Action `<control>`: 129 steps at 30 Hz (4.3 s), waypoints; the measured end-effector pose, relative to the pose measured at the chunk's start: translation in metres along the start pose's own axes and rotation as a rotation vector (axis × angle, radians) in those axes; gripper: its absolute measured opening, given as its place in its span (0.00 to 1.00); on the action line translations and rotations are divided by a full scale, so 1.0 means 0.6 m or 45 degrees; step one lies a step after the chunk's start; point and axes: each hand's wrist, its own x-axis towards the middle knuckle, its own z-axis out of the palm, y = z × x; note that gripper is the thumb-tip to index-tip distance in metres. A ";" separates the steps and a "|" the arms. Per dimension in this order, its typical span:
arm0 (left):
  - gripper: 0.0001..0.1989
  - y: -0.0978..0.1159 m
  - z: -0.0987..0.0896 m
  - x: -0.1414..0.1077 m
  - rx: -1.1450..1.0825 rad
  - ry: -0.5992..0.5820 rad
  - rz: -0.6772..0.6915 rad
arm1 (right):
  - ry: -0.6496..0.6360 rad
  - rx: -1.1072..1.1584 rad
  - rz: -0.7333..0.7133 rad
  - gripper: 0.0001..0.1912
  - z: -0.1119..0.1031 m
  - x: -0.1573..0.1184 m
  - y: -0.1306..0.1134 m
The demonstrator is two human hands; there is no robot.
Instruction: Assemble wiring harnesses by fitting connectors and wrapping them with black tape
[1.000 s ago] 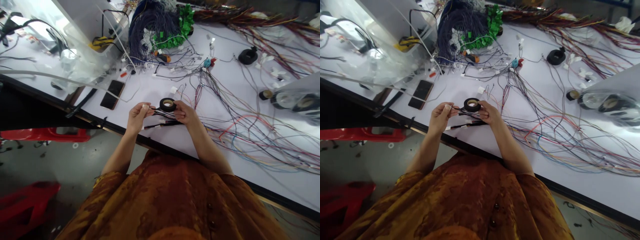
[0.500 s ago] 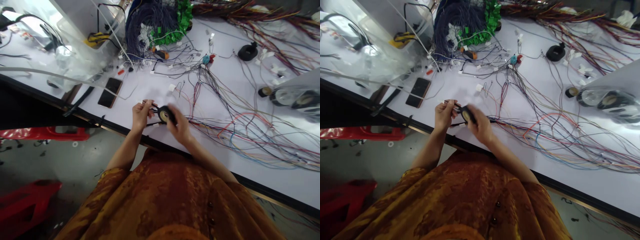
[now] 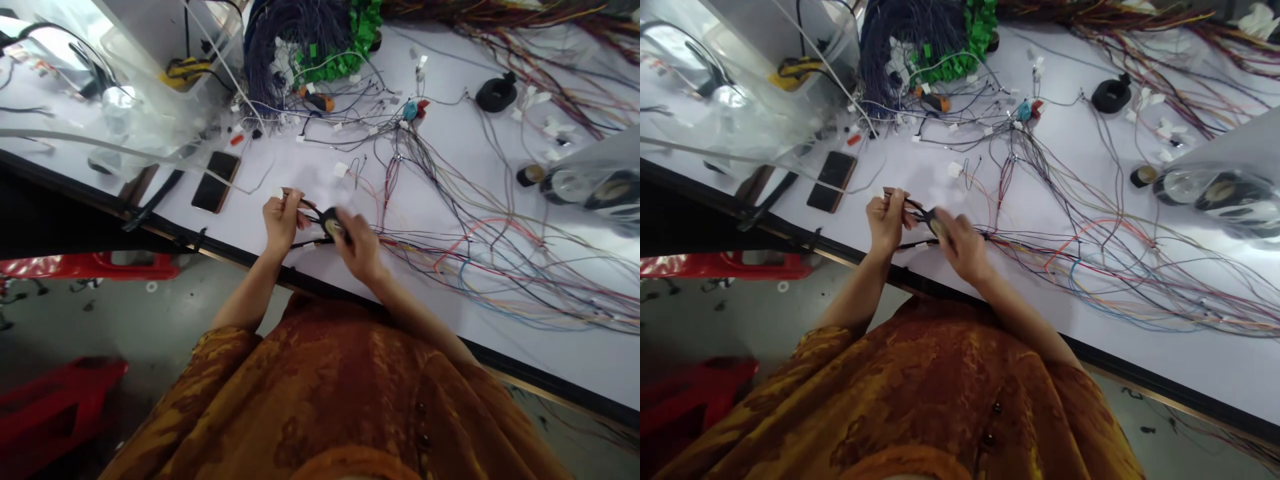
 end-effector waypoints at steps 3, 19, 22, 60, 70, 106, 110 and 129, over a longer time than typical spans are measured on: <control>0.24 0.005 0.007 0.002 -0.073 -0.059 -0.060 | 0.008 -0.185 -0.228 0.14 0.001 -0.035 0.000; 0.23 -0.045 0.008 -0.049 -0.249 -0.358 -0.134 | 0.315 0.897 0.705 0.20 -0.033 0.037 0.024; 0.18 -0.042 0.016 -0.061 -0.189 -0.401 -0.136 | 0.267 0.803 0.673 0.21 -0.037 0.017 0.026; 0.22 0.011 -0.003 -0.115 -0.513 -0.245 -0.507 | -0.183 -0.069 0.047 0.05 -0.062 0.108 0.004; 0.15 0.039 0.063 -0.017 -0.313 -0.271 -0.235 | 0.163 0.046 0.046 0.05 -0.099 0.069 -0.029; 0.19 -0.016 0.023 -0.006 -0.523 -0.519 -0.327 | 0.268 -0.478 -0.452 0.09 -0.007 0.076 -0.003; 0.18 -0.018 0.021 -0.006 -0.536 -0.521 -0.349 | 0.232 -0.507 -0.469 0.09 -0.008 0.075 -0.005; 0.21 -0.011 0.016 -0.017 -0.385 -0.450 -0.409 | -0.057 -0.728 -0.509 0.15 -0.024 0.030 -0.013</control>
